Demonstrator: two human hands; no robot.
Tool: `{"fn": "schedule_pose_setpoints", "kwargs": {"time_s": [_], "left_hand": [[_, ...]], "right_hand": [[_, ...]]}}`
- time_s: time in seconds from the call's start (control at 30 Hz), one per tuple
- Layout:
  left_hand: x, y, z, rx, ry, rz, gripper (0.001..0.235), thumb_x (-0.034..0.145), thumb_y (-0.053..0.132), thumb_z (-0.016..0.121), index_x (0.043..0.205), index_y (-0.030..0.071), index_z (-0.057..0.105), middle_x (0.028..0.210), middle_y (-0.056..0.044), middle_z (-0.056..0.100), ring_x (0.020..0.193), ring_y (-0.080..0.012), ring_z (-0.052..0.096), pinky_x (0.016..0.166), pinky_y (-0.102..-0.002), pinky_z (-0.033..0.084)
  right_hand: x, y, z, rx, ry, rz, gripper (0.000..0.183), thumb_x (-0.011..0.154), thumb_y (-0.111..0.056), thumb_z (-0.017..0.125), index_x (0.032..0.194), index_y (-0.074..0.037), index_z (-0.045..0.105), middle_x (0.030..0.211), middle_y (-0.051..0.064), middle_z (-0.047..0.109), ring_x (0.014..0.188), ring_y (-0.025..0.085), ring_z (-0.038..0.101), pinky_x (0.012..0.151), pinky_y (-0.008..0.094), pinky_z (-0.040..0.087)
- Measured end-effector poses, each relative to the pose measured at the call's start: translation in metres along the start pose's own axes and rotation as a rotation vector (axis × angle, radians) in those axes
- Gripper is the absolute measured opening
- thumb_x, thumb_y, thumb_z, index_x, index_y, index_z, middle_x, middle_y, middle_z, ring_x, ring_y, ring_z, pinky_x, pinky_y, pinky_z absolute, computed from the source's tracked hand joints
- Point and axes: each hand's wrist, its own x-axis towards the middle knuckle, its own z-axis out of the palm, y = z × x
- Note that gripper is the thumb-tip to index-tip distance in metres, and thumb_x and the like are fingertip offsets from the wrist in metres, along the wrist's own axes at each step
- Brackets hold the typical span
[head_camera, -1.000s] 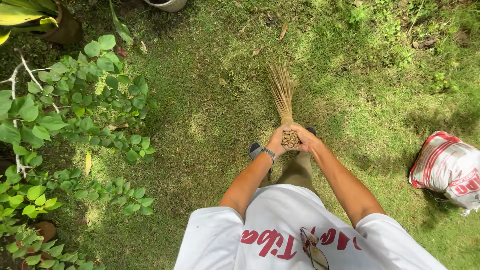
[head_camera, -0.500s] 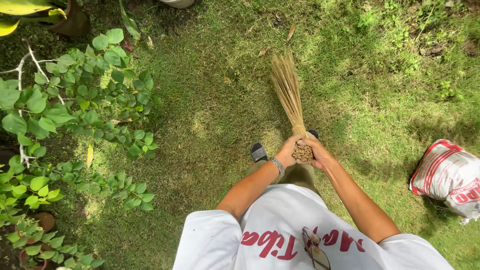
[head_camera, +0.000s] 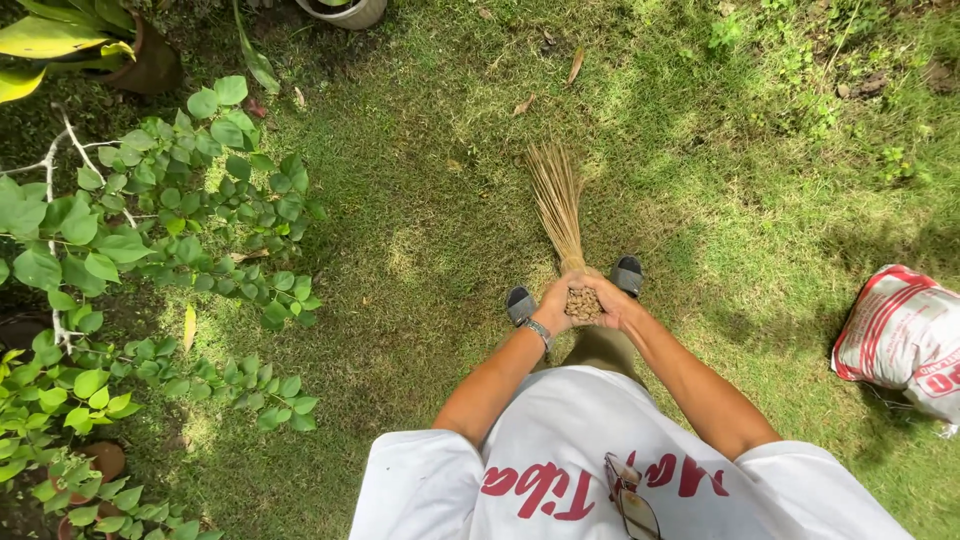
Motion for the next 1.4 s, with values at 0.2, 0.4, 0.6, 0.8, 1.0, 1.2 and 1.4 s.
{"fn": "schedule_pose_setpoints", "kwargs": {"time_s": [0.2,0.4,0.6,0.8,1.0,1.2,1.4], "left_hand": [[-0.018,-0.029,0.015,0.08,0.039,0.166,0.026,0.098,0.025,0.07,0.117,0.011,0.059,0.102,-0.008,0.071,0.087,-0.0238,0.074,0.075,-0.042,0.064],[-0.02,0.004,-0.025,0.004,-0.081,-0.047,0.024,0.1,0.033,0.067,0.111,0.012,0.064,0.097,-0.008,0.072,0.081,-0.0251,0.074,0.07,-0.044,0.065],[-0.059,0.019,-0.018,-0.033,0.136,-0.08,0.027,0.096,0.04,0.063,0.107,0.016,0.064,0.094,-0.006,0.072,0.079,-0.0246,0.074,0.067,-0.047,0.064],[-0.043,-0.014,-0.012,0.033,0.03,0.053,0.026,0.099,0.032,0.068,0.114,0.011,0.063,0.099,-0.008,0.071,0.082,-0.0243,0.072,0.071,-0.043,0.064],[-0.071,-0.006,0.062,0.114,-0.134,0.211,0.022,0.102,0.016,0.063,0.123,0.013,0.057,0.104,-0.007,0.068,0.09,-0.0205,0.071,0.075,-0.037,0.064],[-0.034,0.012,0.118,0.208,-0.213,0.15,0.03,0.102,0.018,0.062,0.13,0.016,0.052,0.112,-0.007,0.065,0.098,-0.0205,0.07,0.077,-0.039,0.064],[0.044,0.003,0.178,0.164,-0.253,0.231,0.034,0.099,0.02,0.065,0.13,0.018,0.052,0.111,-0.007,0.064,0.095,-0.0206,0.069,0.072,-0.041,0.063]], "right_hand": [[-0.058,0.015,0.003,0.157,-0.034,-0.093,0.041,0.082,-0.024,0.065,0.123,-0.021,0.057,0.089,0.005,0.072,0.07,0.02,0.073,0.052,0.04,0.063],[-0.016,0.029,0.03,0.162,0.034,-0.058,0.03,0.085,-0.023,0.067,0.113,-0.02,0.054,0.087,0.002,0.067,0.067,0.02,0.071,0.05,0.042,0.062],[0.018,0.043,0.035,0.147,-0.07,-0.007,0.029,0.089,-0.018,0.068,0.116,-0.017,0.056,0.095,0.005,0.068,0.077,0.02,0.072,0.065,0.038,0.066],[-0.041,0.03,0.032,0.181,-0.069,-0.065,0.041,0.084,-0.025,0.068,0.123,-0.019,0.057,0.095,0.004,0.071,0.077,0.021,0.072,0.059,0.042,0.063],[-0.074,0.011,0.003,0.245,0.014,-0.056,0.05,0.083,-0.027,0.071,0.13,-0.016,0.057,0.105,0.008,0.072,0.088,0.025,0.074,0.07,0.05,0.067],[-0.081,-0.048,-0.026,0.099,-0.021,-0.178,0.062,0.082,-0.021,0.072,0.14,-0.027,0.051,0.11,0.01,0.068,0.086,0.025,0.071,0.064,0.044,0.062],[-0.077,-0.119,-0.082,0.007,0.075,-0.196,0.059,0.082,-0.017,0.068,0.136,-0.025,0.048,0.11,0.006,0.066,0.089,0.022,0.071,0.065,0.048,0.065]]}}
